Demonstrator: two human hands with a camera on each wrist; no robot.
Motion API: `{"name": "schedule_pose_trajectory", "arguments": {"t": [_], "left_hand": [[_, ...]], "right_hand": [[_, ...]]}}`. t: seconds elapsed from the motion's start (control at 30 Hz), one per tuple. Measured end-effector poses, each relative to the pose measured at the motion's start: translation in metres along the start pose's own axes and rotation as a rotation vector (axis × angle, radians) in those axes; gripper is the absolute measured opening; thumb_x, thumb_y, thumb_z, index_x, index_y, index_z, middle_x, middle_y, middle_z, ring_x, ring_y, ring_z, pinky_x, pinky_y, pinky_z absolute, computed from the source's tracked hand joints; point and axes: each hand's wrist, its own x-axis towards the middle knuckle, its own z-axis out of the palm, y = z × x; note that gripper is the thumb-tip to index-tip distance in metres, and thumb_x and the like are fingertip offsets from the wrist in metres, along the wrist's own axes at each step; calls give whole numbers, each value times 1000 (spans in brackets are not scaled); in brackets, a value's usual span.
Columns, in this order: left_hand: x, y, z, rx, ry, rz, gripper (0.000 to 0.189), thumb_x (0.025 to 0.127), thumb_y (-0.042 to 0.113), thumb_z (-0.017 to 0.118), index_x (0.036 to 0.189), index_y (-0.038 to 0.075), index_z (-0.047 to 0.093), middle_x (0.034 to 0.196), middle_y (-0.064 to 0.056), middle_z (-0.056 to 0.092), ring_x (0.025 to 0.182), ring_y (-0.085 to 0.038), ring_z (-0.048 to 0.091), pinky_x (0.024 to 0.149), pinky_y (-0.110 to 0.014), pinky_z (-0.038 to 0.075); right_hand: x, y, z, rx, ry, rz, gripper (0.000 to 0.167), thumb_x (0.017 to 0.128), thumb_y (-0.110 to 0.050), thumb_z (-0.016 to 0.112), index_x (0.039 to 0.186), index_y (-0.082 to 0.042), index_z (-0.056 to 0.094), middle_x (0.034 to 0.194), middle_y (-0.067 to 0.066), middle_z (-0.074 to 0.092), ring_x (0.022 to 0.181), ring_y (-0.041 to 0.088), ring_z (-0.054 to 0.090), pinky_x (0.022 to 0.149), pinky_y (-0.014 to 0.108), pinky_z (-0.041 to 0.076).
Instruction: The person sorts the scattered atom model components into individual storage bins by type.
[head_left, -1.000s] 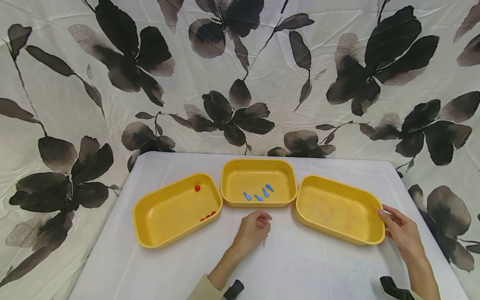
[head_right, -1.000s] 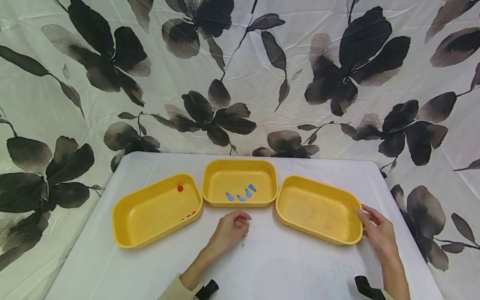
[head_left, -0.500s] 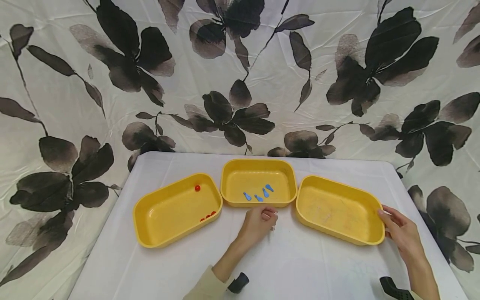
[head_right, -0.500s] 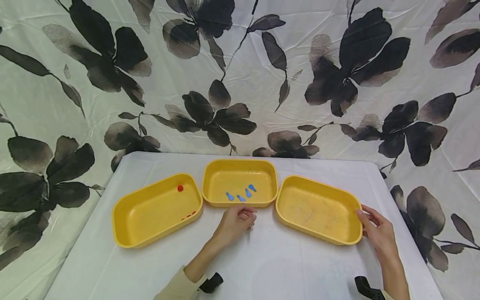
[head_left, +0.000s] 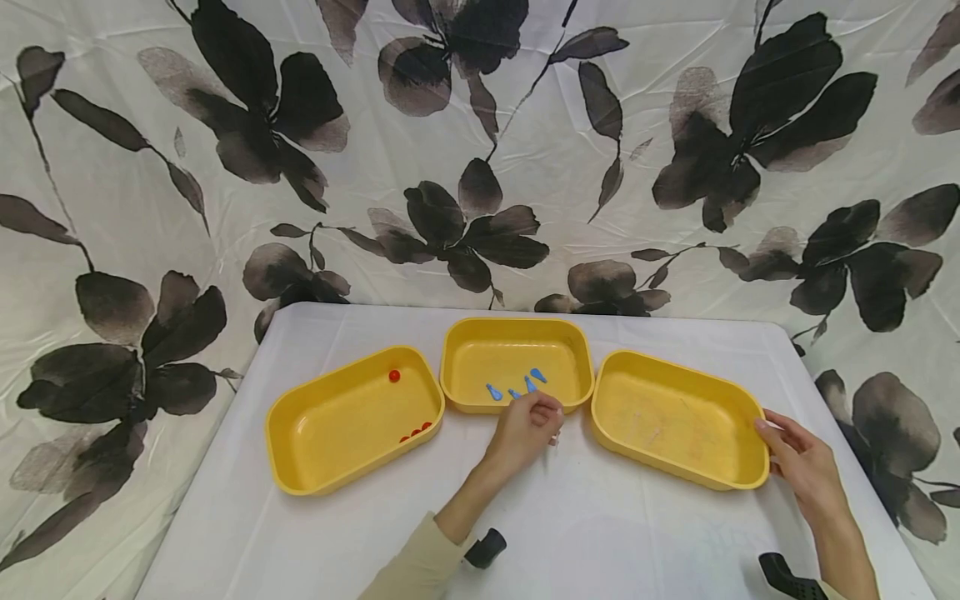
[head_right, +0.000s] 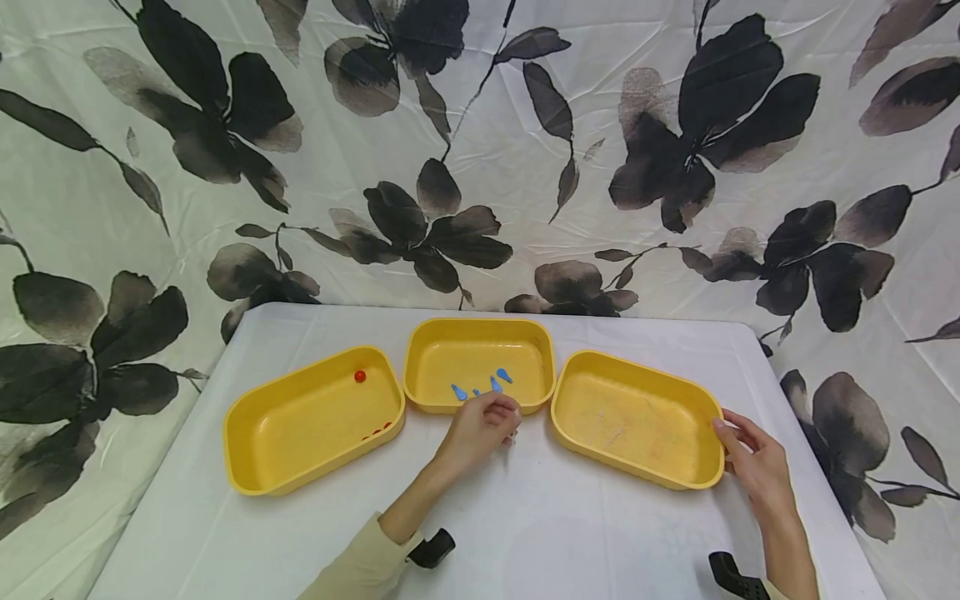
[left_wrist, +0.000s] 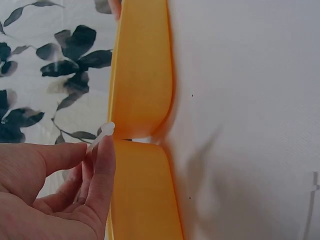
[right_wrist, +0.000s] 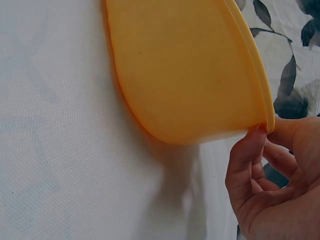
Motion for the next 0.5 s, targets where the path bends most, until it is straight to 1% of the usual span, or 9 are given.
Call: {"name": "schedule_pose_trajectory", "arguments": {"t": [0.13,0.2,0.4,0.5], "left_hand": [[4,4,1,14,4,-24,10,96,1,69,105,-3,68,87,-6,65,70,-13,67,62,-22,57],[6,6,2,14,5,-37,10,96,3,70,104,-2,69,86,-4,65,69,-13,67,63,-24,58],[14,10,5,2,6,-32,9,95,2,70,103,-2,69,85,-5,65,66,-16,69,64,-32,61],[18,13,7,8,5,-39,10,96,3,70,104,-1,69,86,-4,65,65,-14,68,64,-30,61]], "right_hand": [[0,0,0,3,2,7,80,102,-57,52,160,-5,33,150,23,43,84,4,57,71,15,54],[0,0,0,2,4,10,80,101,-58,52,160,-5,33,150,23,44,84,5,57,71,15,54],[1,0,1,1,9,17,81,101,-58,52,160,-6,33,149,22,45,84,6,57,71,15,54],[1,0,1,-1,9,14,81,101,-58,52,160,-6,33,148,21,45,85,6,58,71,15,54]]}}
